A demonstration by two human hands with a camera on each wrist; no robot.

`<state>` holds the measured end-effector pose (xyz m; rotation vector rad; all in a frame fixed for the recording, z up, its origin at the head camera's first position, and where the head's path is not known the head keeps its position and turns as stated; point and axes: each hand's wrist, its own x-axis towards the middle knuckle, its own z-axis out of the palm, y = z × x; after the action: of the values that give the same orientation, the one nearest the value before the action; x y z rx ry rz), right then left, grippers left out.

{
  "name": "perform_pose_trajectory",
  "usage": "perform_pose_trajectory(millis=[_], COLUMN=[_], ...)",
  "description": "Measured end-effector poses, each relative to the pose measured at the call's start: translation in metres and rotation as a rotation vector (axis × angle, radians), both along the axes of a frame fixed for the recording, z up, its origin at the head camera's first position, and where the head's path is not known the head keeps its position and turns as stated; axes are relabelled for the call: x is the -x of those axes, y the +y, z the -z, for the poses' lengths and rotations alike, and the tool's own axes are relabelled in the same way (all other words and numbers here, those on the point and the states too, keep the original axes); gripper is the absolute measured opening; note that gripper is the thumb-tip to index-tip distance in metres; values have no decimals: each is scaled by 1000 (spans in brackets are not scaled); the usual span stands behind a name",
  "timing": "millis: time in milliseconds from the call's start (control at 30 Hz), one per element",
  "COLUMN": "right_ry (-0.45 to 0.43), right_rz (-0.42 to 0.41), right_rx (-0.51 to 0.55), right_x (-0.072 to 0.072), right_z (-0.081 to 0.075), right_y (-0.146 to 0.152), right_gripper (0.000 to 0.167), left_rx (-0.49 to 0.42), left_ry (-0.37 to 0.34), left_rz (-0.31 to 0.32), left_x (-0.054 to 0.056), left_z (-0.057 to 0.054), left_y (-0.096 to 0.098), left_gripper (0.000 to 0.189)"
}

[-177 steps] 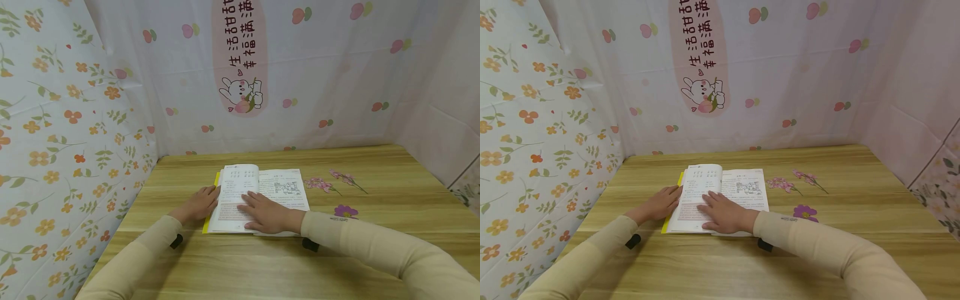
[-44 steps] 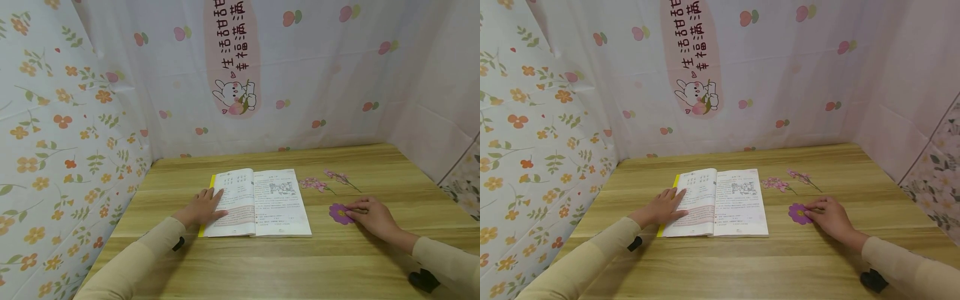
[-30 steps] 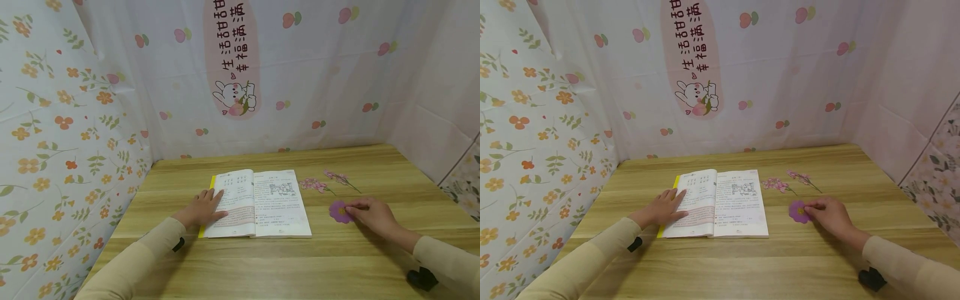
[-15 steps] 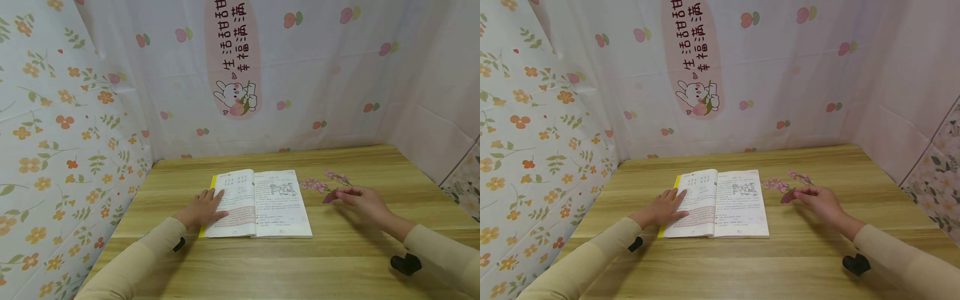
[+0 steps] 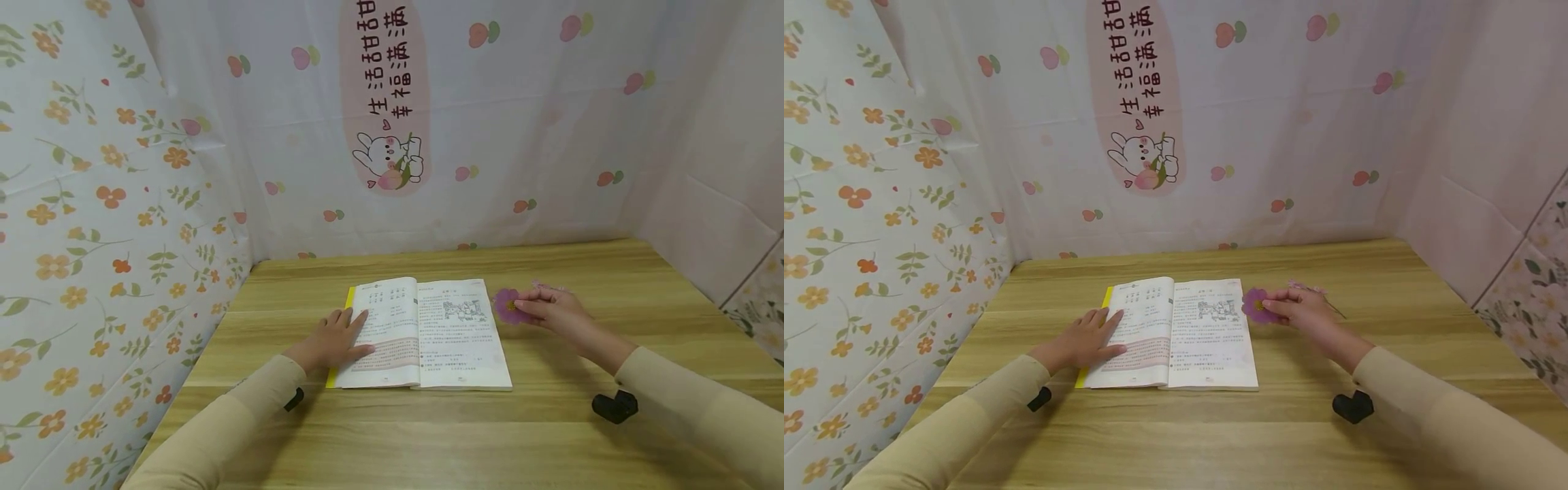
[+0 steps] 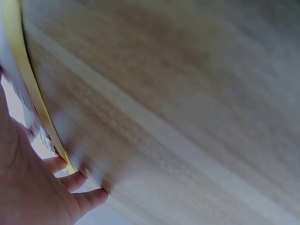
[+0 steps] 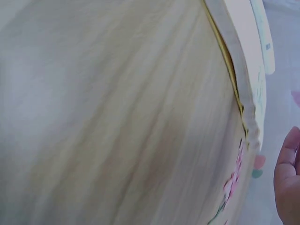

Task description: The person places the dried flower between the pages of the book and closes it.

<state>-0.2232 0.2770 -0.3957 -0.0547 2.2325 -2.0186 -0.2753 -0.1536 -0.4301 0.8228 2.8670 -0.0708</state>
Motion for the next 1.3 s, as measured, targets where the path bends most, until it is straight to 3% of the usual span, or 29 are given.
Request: perform_pose_trajectory(millis=[300, 533, 733, 967, 1300], right_ry=[-43, -91, -142, -153, -120], right_rz=[-7, -49, -46, -60, -80], right_rx=[13, -57, -127, -207, -232], right_x=[25, 40, 52, 54, 51], right_z=[5, 8, 14, 20, 25], right_y=[-36, -67, -91, -109, -128], right_gripper=[15, 43, 47, 46, 44], left_rx=[24, -2, -1, 5, 17], left_ry=[30, 15, 21, 14, 25], left_rz=[14, 18, 17, 12, 17], left_x=[3, 3, 2, 1, 2], left_z=[1, 2, 5, 4, 6], left_y=[-1, -1, -3, -2, -2], left_gripper=[84, 83, 83, 83, 83])
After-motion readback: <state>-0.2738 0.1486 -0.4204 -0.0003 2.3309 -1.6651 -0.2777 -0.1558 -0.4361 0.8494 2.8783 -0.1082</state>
